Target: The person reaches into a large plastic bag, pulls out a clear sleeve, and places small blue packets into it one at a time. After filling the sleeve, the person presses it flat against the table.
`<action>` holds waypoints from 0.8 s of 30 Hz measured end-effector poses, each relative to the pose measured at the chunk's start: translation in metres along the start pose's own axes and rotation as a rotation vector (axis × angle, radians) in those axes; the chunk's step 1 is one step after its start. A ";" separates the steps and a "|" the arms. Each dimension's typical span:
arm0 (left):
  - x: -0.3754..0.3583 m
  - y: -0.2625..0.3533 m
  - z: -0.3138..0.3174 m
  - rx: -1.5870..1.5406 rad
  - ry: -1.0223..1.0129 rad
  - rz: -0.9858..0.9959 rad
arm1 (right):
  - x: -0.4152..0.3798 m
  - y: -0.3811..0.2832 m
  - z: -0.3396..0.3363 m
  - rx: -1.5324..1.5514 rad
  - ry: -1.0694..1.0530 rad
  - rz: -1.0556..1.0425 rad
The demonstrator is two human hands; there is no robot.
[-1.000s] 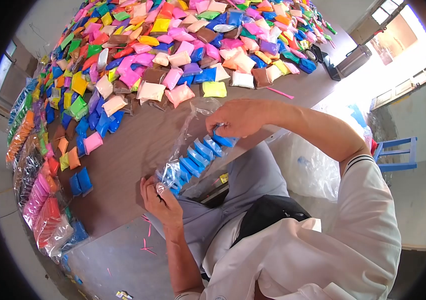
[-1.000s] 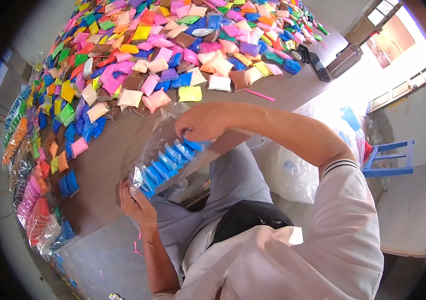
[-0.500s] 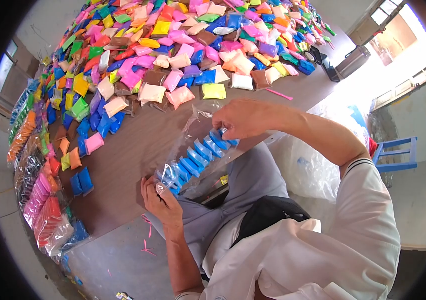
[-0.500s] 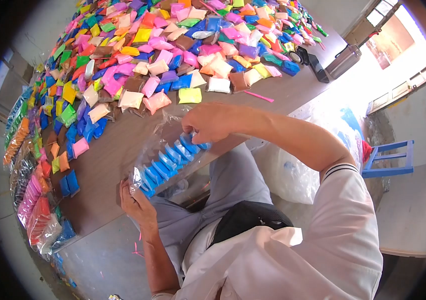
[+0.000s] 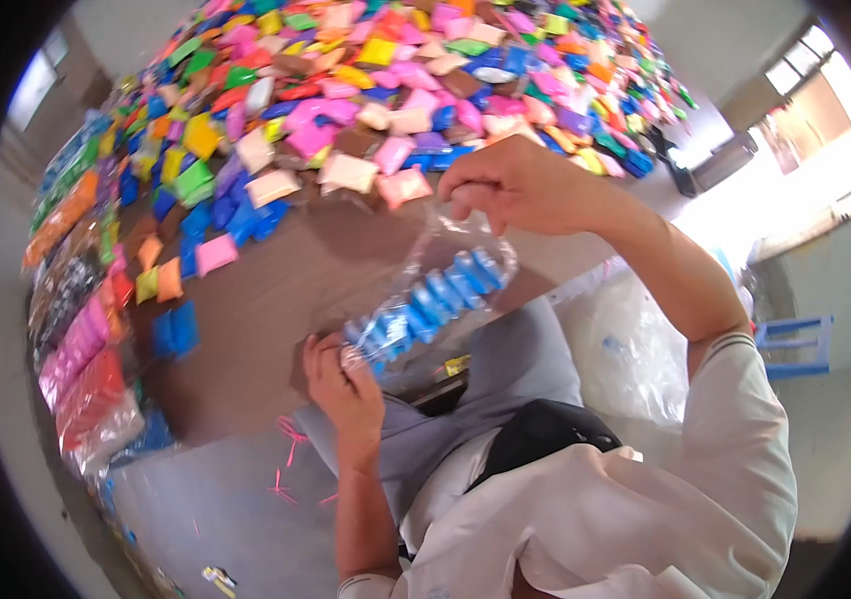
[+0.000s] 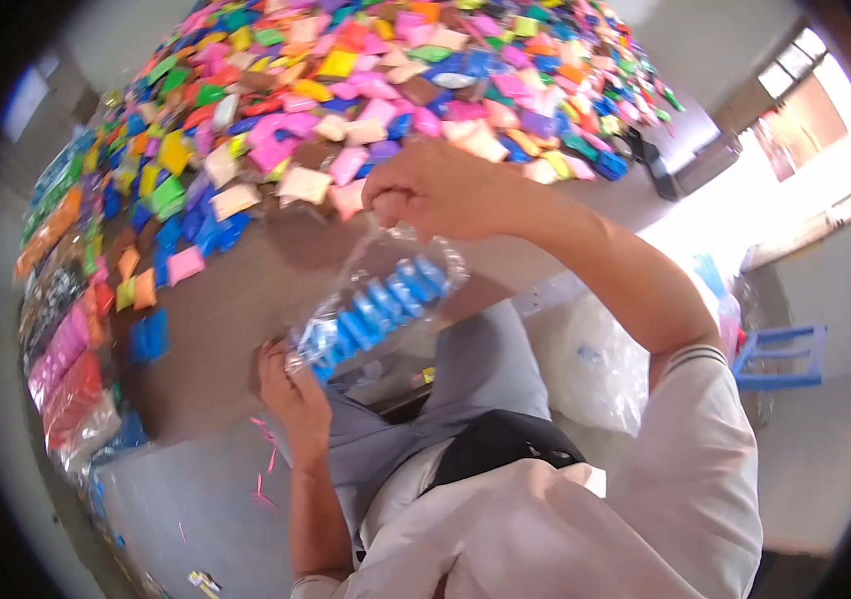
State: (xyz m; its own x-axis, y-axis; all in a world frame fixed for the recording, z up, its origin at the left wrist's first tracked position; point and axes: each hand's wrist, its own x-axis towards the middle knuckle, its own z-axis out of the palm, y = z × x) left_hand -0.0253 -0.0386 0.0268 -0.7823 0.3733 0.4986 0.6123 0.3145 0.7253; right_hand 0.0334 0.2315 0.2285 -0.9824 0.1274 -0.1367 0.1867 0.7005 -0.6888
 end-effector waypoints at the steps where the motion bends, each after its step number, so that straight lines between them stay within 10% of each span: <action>1: 0.000 0.000 0.001 0.007 0.008 -0.005 | 0.006 -0.010 0.003 0.023 0.034 -0.052; 9: 0.003 -0.003 0.000 -0.040 0.052 0.033 | 0.116 -0.106 0.089 -0.179 0.005 -0.744; 18: 0.003 -0.001 -0.003 -0.094 0.045 0.048 | 0.231 -0.159 0.247 -0.557 -0.258 -0.658; 24: -0.018 -0.015 0.015 -0.772 -0.026 -0.322 | 0.229 -0.147 0.298 -0.674 -0.039 -0.704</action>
State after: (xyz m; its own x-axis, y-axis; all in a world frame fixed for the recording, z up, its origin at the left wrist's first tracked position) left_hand -0.0184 -0.0369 0.0001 -0.8970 0.3902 0.2075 0.1024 -0.2733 0.9565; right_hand -0.2168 -0.0519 0.0860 -0.8640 -0.4893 0.1188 -0.4989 0.8636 -0.0720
